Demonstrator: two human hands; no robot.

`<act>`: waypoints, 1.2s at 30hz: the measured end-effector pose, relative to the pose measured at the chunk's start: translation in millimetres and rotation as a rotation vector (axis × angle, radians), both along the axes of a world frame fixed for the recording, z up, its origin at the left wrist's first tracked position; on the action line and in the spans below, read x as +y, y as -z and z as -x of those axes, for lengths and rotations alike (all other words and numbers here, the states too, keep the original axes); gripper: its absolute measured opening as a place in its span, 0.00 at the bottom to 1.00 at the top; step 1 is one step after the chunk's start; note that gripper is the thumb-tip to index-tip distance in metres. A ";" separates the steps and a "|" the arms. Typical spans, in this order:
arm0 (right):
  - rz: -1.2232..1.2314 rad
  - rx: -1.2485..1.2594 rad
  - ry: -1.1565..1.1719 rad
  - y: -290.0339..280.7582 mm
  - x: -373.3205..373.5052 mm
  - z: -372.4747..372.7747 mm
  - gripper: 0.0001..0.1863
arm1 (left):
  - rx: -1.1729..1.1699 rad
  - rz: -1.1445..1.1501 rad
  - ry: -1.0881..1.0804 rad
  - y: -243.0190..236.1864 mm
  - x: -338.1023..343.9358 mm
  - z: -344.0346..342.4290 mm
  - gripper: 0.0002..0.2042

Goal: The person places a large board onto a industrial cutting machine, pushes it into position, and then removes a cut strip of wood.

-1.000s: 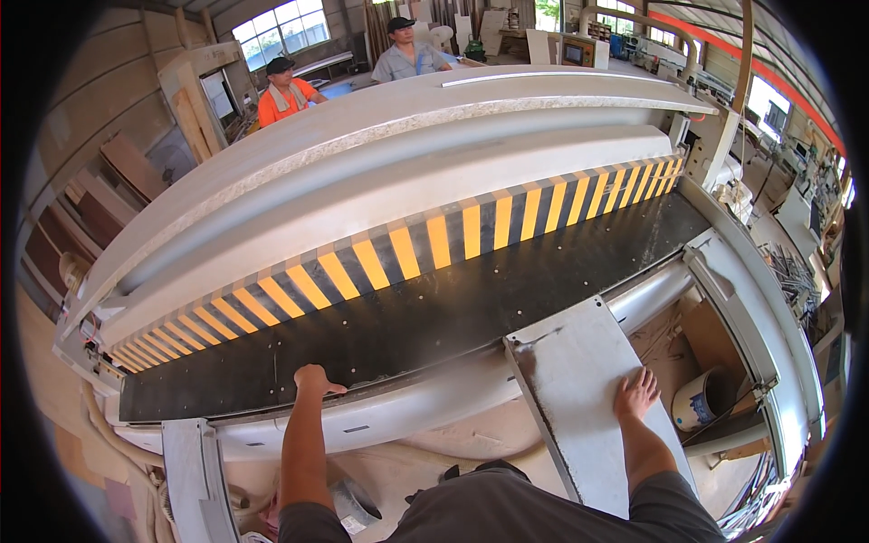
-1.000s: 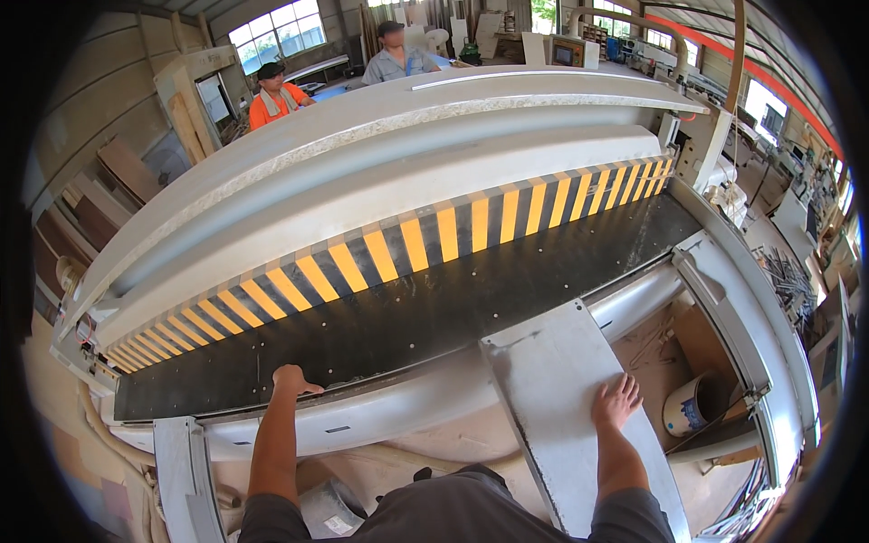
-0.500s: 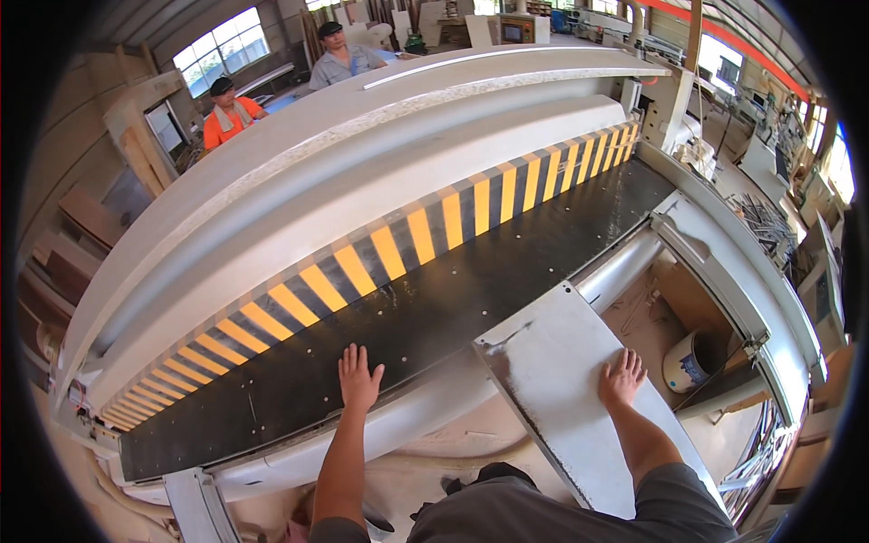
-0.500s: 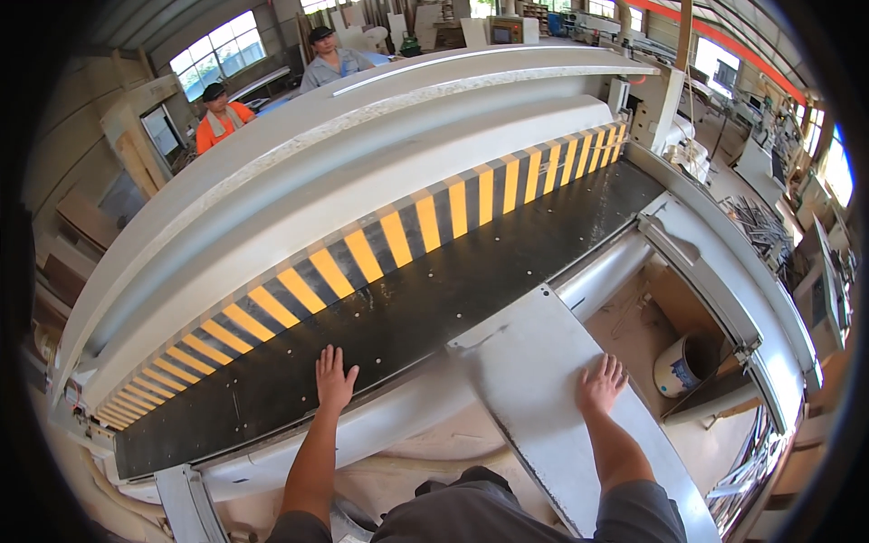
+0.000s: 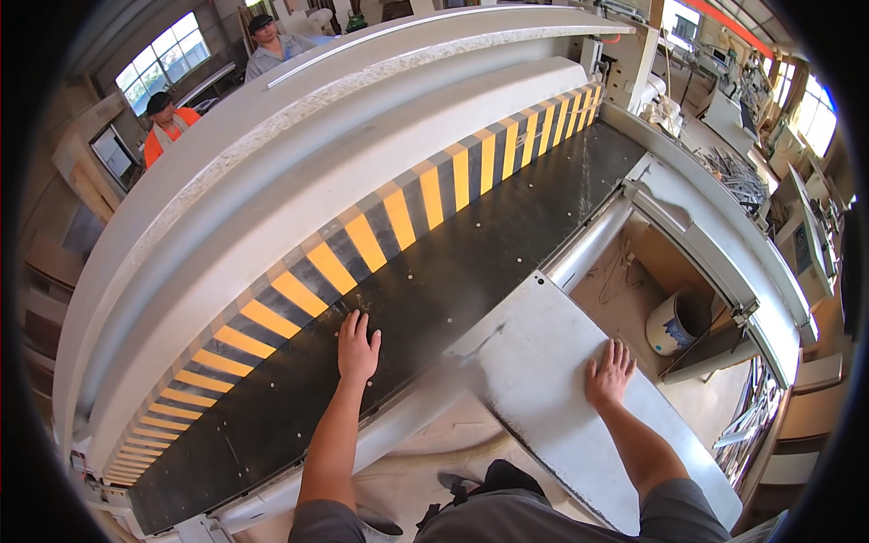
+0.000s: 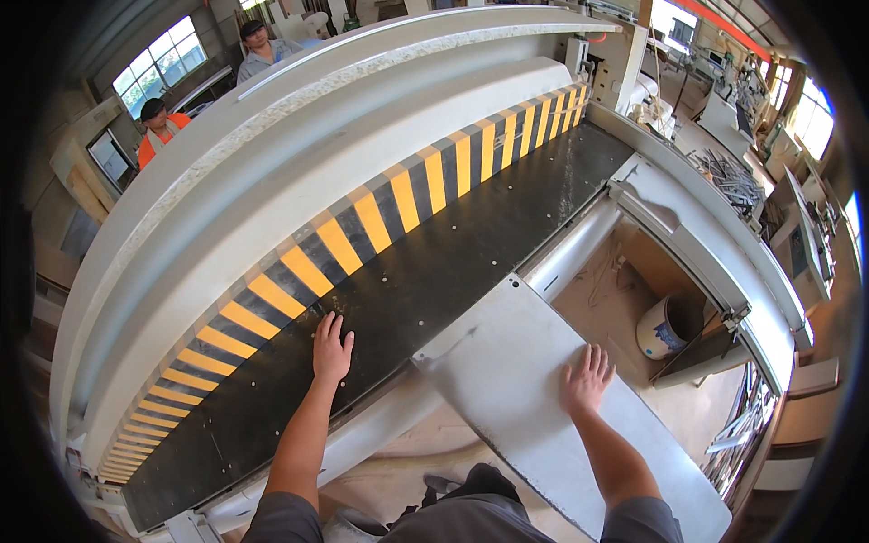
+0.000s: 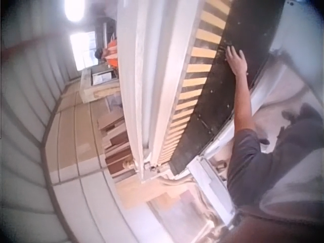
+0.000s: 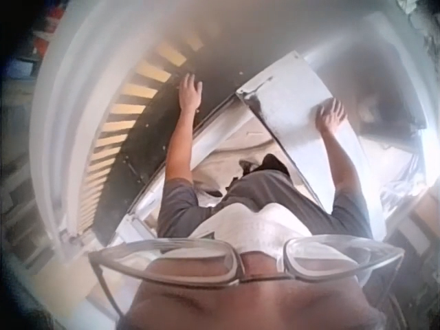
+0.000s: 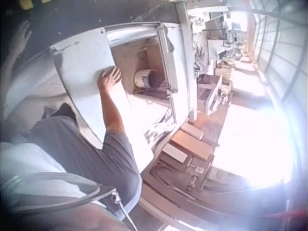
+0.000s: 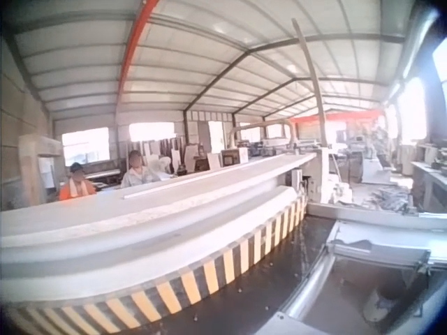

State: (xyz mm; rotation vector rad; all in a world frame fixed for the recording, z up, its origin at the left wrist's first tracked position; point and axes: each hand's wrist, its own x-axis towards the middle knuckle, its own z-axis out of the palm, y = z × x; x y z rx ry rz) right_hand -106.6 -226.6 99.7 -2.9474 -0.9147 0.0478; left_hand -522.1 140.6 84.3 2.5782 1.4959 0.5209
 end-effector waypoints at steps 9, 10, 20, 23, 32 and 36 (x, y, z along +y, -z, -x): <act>-0.022 0.039 -0.005 -0.3 3.6 -2.0 0.39 | -0.077 -0.021 0.165 0.5 33.4 -24.5 0.23; -0.025 0.038 -0.001 -1.8 2.5 -1.7 0.39 | -0.077 -0.024 0.169 2.0 35.2 -26.7 0.23; 0.010 0.043 0.008 2.0 1.6 -5.0 0.39 | -0.030 0.039 0.204 6.2 57.0 -44.8 0.24; 0.002 0.054 0.005 7.6 1.1 -7.0 0.40 | 0.019 0.047 0.255 7.2 71.3 -57.5 0.26; -0.008 0.072 0.006 11.6 -0.6 -11.3 0.39 | 0.169 0.039 0.042 21.0 113.0 -87.0 0.35; -0.021 0.077 -0.025 19.1 1.6 -10.2 0.40 | 0.182 0.000 -0.424 54.3 128.8 -84.1 0.36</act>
